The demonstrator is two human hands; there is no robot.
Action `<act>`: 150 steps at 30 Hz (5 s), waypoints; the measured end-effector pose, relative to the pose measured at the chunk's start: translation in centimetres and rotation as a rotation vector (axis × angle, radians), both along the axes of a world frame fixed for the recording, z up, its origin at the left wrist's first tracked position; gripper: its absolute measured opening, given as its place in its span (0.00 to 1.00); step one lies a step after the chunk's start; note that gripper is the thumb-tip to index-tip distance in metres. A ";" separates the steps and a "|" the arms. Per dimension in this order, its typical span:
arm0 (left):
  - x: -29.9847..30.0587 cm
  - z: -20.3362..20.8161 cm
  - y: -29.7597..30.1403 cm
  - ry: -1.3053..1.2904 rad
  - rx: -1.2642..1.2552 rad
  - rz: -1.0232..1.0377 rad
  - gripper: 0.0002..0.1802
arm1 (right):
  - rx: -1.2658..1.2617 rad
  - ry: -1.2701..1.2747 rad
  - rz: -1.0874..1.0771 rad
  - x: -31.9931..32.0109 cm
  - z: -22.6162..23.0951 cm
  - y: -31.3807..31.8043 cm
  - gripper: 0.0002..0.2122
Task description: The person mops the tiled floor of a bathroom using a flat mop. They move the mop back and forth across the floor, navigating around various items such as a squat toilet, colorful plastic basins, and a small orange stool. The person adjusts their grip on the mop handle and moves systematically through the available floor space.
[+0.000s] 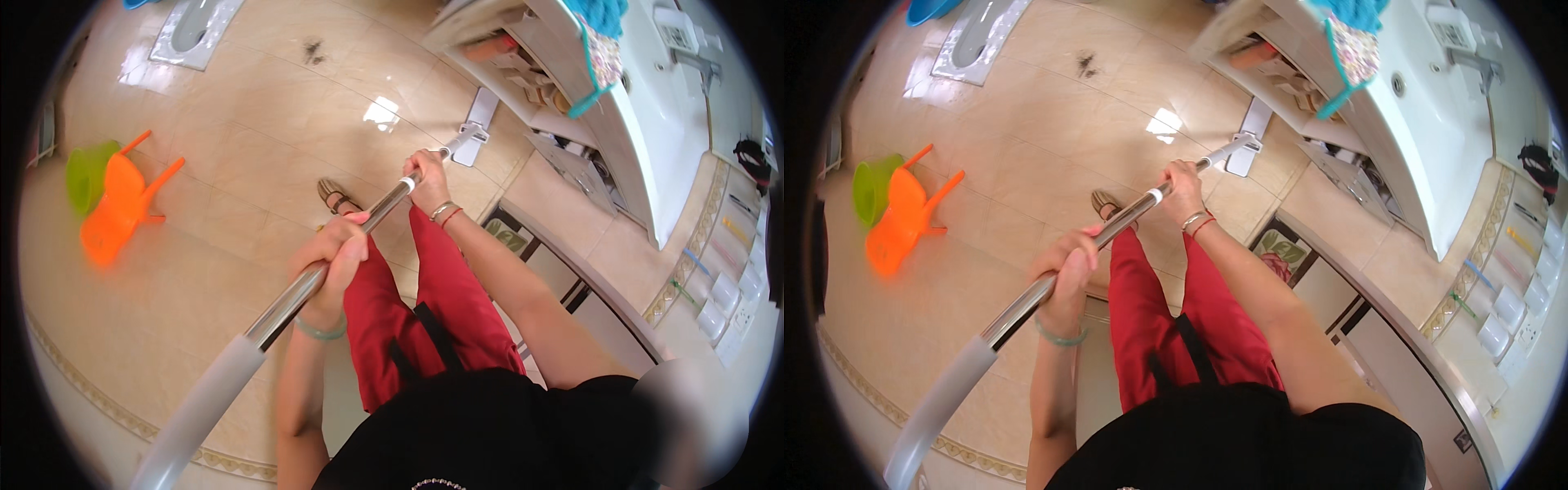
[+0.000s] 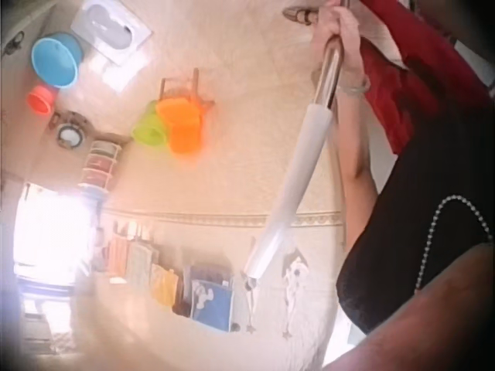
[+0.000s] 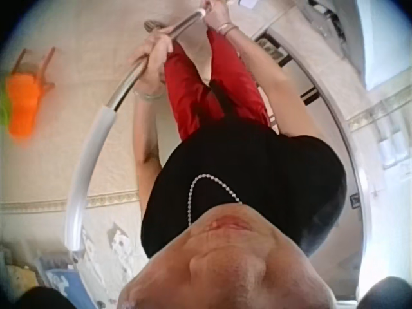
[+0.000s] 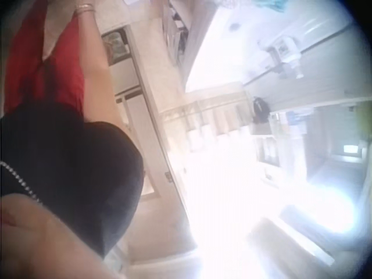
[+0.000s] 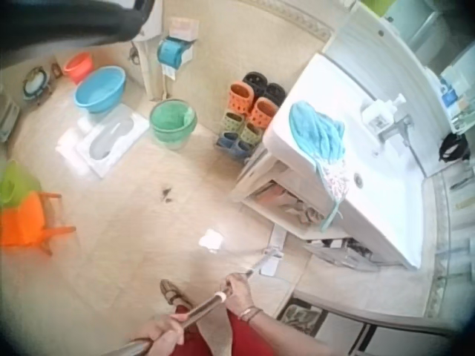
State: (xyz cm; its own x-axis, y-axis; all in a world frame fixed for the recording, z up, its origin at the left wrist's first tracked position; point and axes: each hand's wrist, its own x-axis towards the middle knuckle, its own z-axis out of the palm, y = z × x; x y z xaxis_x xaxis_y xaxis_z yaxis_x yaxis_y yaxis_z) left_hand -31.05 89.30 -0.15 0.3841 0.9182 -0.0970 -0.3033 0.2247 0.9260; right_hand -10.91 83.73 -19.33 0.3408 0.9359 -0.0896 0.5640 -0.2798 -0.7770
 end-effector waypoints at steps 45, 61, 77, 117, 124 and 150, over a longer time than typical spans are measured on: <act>-1.3 4.9 21.5 -0.054 0.183 0.170 0.16 | 0.165 0.091 -0.092 -5.4 4.6 27.2 0.06; 2.6 8.3 36.3 0.032 0.241 0.071 0.16 | 0.256 0.187 -0.172 -3.2 5.4 40.4 0.08; 1.8 7.2 39.0 0.100 0.360 0.123 0.16 | 0.261 0.217 0.026 -3.1 4.3 47.7 0.05; -12.1 9.6 7.1 0.307 0.111 0.549 0.16 | -0.307 0.018 0.730 -15.3 10.1 20.2 0.02; -4.2 6.6 10.5 0.082 0.028 0.190 0.14 | -0.198 0.009 0.296 -4.8 6.9 12.8 0.08; -7.9 13.2 22.1 0.439 0.266 0.326 0.17 | -0.117 0.246 0.507 -12.7 11.2 30.8 0.04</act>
